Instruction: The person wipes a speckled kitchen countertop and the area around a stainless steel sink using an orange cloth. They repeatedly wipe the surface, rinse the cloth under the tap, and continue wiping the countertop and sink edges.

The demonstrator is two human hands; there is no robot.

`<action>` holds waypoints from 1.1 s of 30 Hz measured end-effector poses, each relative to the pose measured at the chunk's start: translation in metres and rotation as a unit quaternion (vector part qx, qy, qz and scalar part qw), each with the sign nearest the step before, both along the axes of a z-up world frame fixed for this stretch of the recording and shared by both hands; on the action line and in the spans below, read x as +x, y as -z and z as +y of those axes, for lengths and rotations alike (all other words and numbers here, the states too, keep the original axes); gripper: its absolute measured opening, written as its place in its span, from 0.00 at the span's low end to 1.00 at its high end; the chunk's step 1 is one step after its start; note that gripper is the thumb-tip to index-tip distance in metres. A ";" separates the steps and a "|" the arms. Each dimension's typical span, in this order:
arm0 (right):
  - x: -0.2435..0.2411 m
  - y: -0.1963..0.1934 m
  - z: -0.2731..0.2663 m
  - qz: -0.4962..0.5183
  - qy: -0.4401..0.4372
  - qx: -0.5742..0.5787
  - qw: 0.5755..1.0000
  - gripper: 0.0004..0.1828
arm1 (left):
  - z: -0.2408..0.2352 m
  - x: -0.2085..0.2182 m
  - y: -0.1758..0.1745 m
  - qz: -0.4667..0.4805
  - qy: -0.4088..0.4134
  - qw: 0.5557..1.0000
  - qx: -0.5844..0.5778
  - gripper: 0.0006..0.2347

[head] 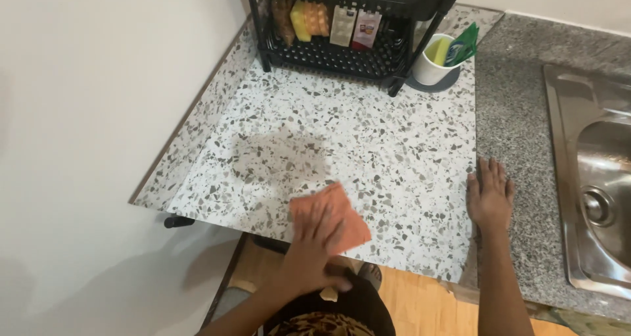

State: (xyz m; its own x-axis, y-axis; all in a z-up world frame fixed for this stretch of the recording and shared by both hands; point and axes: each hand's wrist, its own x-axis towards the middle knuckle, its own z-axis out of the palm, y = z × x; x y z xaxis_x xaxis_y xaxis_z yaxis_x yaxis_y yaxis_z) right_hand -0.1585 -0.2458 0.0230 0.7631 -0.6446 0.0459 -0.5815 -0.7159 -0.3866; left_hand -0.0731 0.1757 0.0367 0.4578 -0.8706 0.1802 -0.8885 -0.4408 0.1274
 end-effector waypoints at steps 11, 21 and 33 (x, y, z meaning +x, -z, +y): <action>-0.004 0.005 -0.003 -0.034 -0.011 0.001 0.999 0.36 | 0.004 0.043 -0.101 0.470 -0.019 0.876 -0.109 0.12; 0.000 0.005 -0.002 -0.023 0.012 0.021 0.999 0.36 | -0.051 0.117 -0.056 0.532 -0.189 0.793 -0.229 0.06; -0.003 0.013 -0.002 -0.013 0.039 -0.026 0.999 0.34 | -0.067 0.124 0.076 -0.224 -0.273 0.910 -0.219 0.34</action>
